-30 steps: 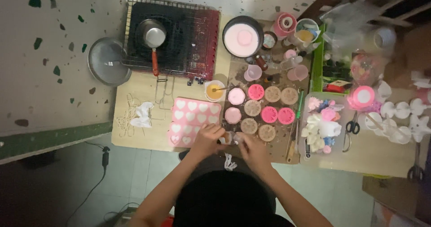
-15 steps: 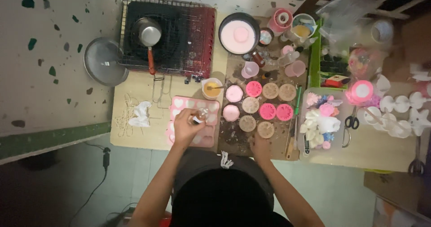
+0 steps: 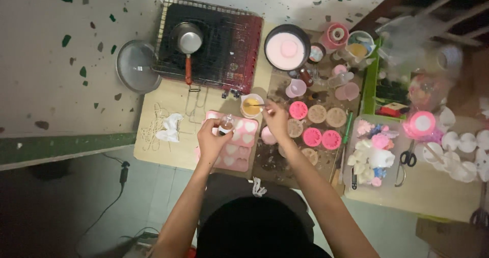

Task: Preparing candle wicks and components, followed by mixing wax with additives for candle production.

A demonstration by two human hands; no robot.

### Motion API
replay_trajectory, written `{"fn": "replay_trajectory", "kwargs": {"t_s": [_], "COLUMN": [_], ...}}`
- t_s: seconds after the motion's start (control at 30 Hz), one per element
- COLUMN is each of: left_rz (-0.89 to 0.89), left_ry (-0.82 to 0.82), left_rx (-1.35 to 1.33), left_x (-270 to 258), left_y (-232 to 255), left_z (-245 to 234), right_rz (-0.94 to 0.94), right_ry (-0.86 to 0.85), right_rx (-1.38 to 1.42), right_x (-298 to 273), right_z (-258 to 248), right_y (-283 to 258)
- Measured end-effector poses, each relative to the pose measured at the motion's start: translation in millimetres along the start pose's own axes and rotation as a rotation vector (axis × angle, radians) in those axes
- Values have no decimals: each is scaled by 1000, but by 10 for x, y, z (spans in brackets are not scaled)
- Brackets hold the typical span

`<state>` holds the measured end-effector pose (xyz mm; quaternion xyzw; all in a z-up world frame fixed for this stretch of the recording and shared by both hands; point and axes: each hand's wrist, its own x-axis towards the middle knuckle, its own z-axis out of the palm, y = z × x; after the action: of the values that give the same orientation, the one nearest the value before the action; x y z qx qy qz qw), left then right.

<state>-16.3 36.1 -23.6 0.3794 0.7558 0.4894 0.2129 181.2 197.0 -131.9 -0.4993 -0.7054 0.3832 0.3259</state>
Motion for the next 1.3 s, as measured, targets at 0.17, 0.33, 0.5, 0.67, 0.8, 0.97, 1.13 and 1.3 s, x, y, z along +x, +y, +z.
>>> {"fn": "replay_trajectory", "kwargs": {"t_s": [0.17,0.33,0.5,0.67,0.8,0.97,1.13,1.3], "left_rz": [15,68,102,83,92,106,101,104], "left_ry": [-33,-37,-37,-33,-35,-72,-101,-86], "left_rx": [-43,-60,-32,-12,-3,11,17,58], "left_x": [124,221,272,309,316,310,271,276], "left_y": [1,71,21,-68,-17,-60,-17,112], "left_z": [-10,-38,-26,48,68,179,267,359], "right_rz": [-5,-165,-220,-535,-435,-279,-164,-134], "right_ry": [-123,-139,-267,-402,-396,-148,-50,-18], "right_rx": [16,-83,-283,-458,-447,-94,1,87], "right_x": [141,8,-409,-681,-672,-515,-299,-196], "right_z": [306,60,-521,-736,-783,-671,-548,-710], "right_y": [-258,-539,-909,-788,-992,-903,-724,-698]}}
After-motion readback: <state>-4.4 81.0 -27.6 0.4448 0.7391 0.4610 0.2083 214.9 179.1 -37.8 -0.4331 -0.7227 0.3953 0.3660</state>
